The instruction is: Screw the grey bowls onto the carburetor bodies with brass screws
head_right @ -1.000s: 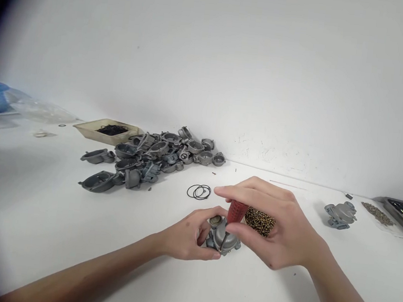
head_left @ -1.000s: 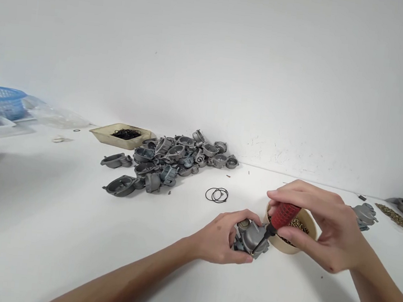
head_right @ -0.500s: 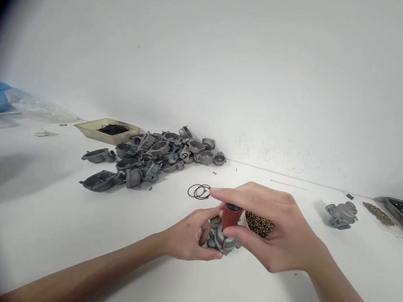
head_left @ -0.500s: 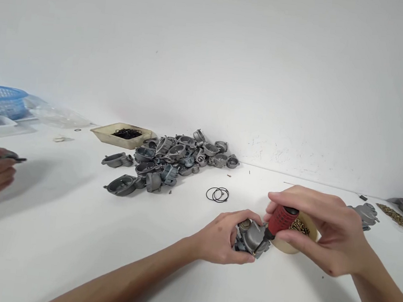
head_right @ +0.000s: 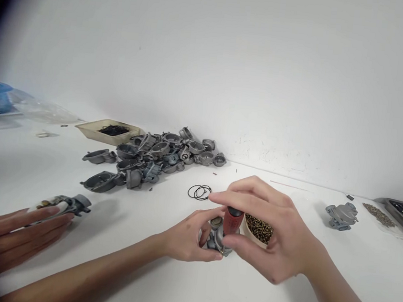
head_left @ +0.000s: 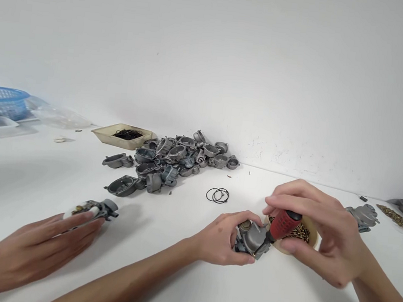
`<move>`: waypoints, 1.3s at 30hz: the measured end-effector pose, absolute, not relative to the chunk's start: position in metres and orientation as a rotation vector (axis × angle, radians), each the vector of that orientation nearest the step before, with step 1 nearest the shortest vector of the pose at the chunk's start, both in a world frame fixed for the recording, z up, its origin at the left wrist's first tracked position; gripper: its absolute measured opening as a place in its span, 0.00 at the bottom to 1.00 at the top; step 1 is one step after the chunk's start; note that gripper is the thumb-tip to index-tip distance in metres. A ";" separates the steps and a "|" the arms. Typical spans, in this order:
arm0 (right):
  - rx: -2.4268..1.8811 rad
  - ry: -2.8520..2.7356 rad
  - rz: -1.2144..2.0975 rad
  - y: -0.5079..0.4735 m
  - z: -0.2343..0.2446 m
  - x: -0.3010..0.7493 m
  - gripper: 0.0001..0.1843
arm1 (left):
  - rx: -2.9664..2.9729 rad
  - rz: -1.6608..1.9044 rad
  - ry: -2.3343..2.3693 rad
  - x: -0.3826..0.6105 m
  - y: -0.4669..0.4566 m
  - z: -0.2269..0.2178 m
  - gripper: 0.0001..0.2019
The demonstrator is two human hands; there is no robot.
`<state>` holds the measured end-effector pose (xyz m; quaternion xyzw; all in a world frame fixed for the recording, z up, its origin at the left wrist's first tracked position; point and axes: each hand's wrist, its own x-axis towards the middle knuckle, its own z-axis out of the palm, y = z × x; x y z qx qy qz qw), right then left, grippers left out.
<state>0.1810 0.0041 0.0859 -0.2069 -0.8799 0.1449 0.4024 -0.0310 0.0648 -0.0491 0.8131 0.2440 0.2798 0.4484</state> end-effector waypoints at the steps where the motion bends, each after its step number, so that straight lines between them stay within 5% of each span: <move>1: -0.517 -2.235 0.398 0.004 0.086 0.181 0.26 | 2.016 0.699 0.601 -0.031 0.065 -0.049 0.32; 39: -0.531 -2.247 0.404 0.002 0.087 0.181 0.24 | 2.045 0.698 0.600 -0.031 0.066 -0.049 0.32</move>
